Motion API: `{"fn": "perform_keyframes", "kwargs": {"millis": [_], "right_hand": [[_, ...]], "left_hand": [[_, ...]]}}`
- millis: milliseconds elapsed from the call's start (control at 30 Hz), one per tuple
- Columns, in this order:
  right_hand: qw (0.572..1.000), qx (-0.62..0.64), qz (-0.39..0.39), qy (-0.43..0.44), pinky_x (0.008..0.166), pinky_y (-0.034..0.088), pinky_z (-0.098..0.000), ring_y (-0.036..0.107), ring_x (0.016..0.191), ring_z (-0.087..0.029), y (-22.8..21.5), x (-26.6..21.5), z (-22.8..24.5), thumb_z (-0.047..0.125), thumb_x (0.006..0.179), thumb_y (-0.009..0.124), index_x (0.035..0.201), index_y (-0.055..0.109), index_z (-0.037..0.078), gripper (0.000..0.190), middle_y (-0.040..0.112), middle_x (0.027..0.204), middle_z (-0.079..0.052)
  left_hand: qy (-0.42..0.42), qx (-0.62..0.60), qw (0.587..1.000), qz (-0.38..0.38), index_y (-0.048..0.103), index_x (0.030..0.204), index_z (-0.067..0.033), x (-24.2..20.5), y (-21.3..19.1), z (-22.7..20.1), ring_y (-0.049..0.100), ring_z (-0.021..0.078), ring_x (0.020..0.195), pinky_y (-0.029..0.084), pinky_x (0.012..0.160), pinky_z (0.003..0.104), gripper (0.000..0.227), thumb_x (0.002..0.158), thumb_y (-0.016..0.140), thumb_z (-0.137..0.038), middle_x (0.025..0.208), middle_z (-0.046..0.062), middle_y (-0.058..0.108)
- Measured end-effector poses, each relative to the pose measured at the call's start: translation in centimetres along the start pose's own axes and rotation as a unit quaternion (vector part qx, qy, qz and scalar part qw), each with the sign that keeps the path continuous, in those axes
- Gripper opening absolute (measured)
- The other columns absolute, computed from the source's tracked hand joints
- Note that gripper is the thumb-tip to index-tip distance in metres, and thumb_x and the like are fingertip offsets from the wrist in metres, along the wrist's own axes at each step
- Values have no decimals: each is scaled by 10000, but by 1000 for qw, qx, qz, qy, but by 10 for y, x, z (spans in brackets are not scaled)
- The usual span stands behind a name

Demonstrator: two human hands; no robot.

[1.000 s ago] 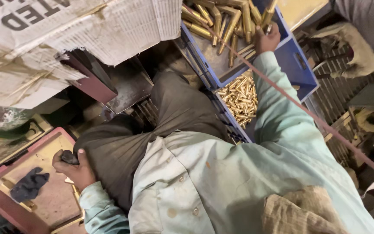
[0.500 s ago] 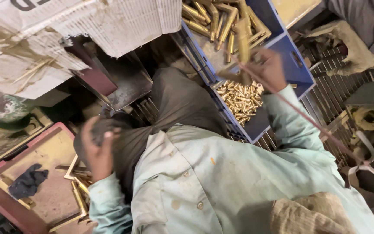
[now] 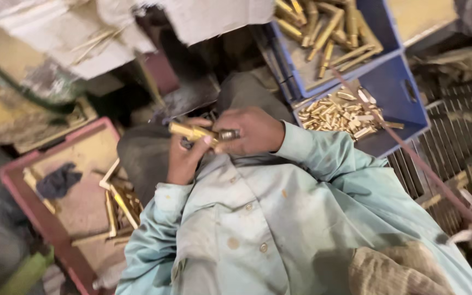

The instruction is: The person sits on the floor and repeatedly polishes brass-colored metal parts using a rotating grinding wheel. They pick up parts from a pink tray, hold them against the wheel with a cloth, and place the finished parts into a blue bin.

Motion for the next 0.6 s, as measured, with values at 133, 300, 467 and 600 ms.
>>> {"fn": "perform_keyframes", "kwargs": {"millis": [133,300,467,600], "right_hand": [[993,-32,-116,17,850,535,-358,680,952,-260,-1,11,-9,241,904,802,1073,716,82,247,689,1010,-100],[992,83,-88,39,904,499,-318,616,998,-192,29,5,-30,158,965,731,1212,674,42,279,639,1063,-85],[979,178,-22,101,853,503,-288,601,951,-126,64,-3,-45,168,980,708,1213,647,46,270,642,1042,-42],[985,113,-13,126,726,528,-320,647,785,-161,72,-5,-50,151,940,718,1096,643,70,192,651,872,-64]], "left_hand": [[29,31,985,-168,616,1164,-6,-22,-33,-4,627,174,782,535,669,304,250,998,723,-159,1019,118,667],[132,-207,928,-280,563,1137,-23,-33,-59,-16,628,238,756,528,666,341,214,1037,639,-197,1015,190,680],[142,-276,906,-286,548,1159,-18,-33,-63,-14,622,258,774,524,675,356,239,1047,607,-221,1026,207,667],[124,-245,930,-246,548,1163,-13,-25,-46,-6,618,245,771,524,689,351,232,1037,612,-196,1052,210,672]]}}
Point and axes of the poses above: each hand's wrist, its own x-axis towards the middle knuckle, its own y-axis out of the palm, z = x × y, the point moved 4 cm from there along x, towards the middle knuckle
